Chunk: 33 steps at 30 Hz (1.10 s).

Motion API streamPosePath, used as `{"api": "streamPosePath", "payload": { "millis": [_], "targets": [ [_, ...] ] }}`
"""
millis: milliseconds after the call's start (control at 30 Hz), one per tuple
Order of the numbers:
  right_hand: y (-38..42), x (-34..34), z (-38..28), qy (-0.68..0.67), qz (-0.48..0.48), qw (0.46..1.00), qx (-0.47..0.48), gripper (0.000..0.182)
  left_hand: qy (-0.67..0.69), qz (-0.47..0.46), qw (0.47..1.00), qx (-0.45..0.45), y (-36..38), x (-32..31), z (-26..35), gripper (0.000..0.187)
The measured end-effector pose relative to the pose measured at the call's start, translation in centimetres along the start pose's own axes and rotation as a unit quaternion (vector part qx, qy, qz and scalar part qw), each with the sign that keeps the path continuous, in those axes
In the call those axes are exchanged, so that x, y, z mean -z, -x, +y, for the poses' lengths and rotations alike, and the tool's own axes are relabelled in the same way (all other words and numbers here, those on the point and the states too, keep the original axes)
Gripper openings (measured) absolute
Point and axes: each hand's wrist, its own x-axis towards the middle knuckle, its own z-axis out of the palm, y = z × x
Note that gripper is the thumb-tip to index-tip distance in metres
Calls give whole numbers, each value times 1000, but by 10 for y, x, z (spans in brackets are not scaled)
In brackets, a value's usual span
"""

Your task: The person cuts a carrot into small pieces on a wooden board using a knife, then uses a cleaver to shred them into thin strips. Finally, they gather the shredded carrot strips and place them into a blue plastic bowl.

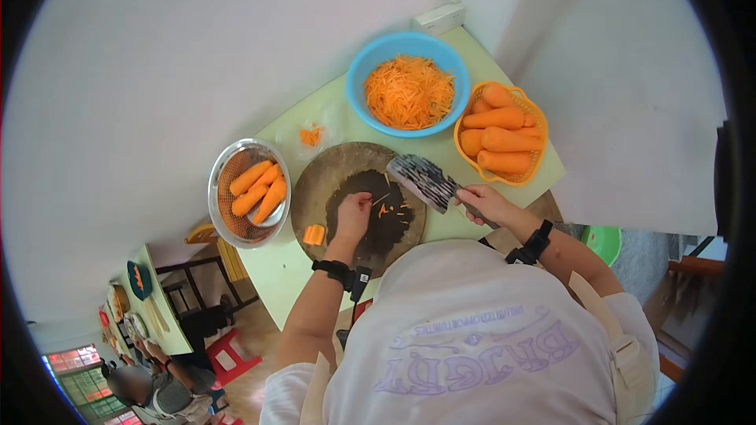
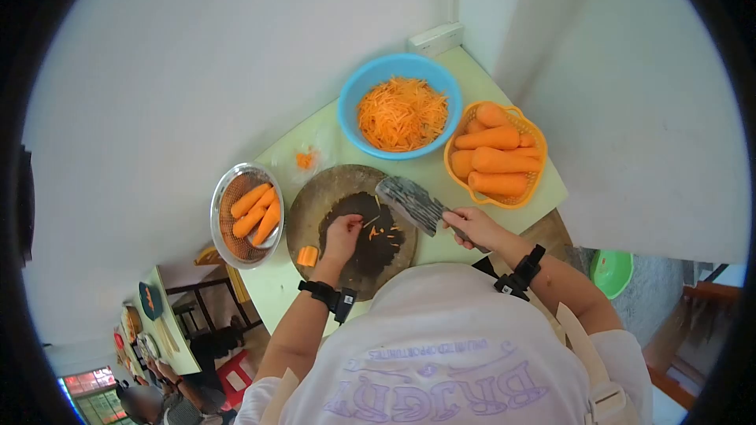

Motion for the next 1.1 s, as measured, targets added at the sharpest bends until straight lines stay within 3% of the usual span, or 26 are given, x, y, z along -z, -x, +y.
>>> {"api": "streamPosePath", "payload": {
  "millis": [67,167,233,300,500,900,1033,1100],
  "targets": [
    [-10,-5,8,-92,23,995,-17,42,88,-67,994,-18,15,-10,12,23],
    [-22,-6,14,-97,11,995,-21,44,206,-7,978,-5,32,-14,35,24],
    [-26,-6,20,-91,5,995,-26,44,179,35,983,16,36,-17,34,24],
    [-28,-6,26,-86,0,996,-33,45,133,166,977,-2,40,-28,24,29],
    [-24,-16,34,-81,-24,995,-61,43,39,151,983,-98,46,-73,29,48],
    [-37,-67,35,-144,-122,976,-109,42,-61,188,980,-29,24,-93,51,68],
    [-28,-56,4,-151,-97,980,-81,41,-42,200,977,-51,3,-76,75,69],
    [-18,-48,-22,-145,-70,986,-45,40,-25,223,963,-148,-24,-54,105,68]
  ]
}}
